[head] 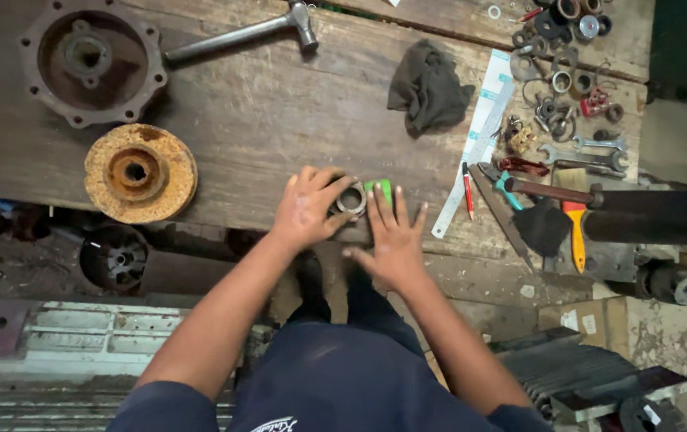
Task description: The person holds a metal flange part on a workbench and scrapes its surface with a small handheld tool, then uses a green abrasive pad to sand the part's surface and edges, repositioning the part repeatedly while working.
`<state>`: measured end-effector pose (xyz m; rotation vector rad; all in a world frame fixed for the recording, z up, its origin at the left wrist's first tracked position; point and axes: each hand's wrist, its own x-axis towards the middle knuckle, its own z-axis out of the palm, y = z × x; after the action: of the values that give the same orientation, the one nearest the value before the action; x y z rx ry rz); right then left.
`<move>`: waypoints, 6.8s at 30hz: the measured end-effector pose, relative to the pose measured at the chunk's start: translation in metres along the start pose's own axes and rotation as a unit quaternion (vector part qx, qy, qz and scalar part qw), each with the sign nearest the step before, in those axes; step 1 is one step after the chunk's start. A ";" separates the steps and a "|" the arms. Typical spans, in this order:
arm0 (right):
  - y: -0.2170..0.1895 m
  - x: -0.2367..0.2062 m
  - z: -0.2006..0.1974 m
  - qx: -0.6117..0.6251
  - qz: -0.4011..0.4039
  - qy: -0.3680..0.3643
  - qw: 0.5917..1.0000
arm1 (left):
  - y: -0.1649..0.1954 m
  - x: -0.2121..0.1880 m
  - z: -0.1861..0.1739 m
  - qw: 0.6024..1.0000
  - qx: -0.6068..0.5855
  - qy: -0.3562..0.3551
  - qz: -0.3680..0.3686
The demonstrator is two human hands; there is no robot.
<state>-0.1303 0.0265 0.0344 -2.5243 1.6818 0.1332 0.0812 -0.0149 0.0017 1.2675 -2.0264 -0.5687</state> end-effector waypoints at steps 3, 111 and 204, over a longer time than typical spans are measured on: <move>-0.003 0.002 -0.005 -0.003 -0.002 0.000 1.000 | -0.001 -0.001 0.002 1.000 0.007 0.015 0.009; -0.006 0.013 0.004 -0.017 0.027 0.010 0.999 | 0.000 0.005 -0.003 1.000 -0.013 0.022 -0.007; -0.014 0.005 -0.012 0.023 -0.030 0.022 0.999 | 0.000 0.005 0.000 0.999 -0.027 0.041 -0.022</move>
<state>-0.1154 0.0259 0.0459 -2.5592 1.6047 0.0336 0.0798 -0.0192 0.0029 1.2854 -1.9082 -0.5776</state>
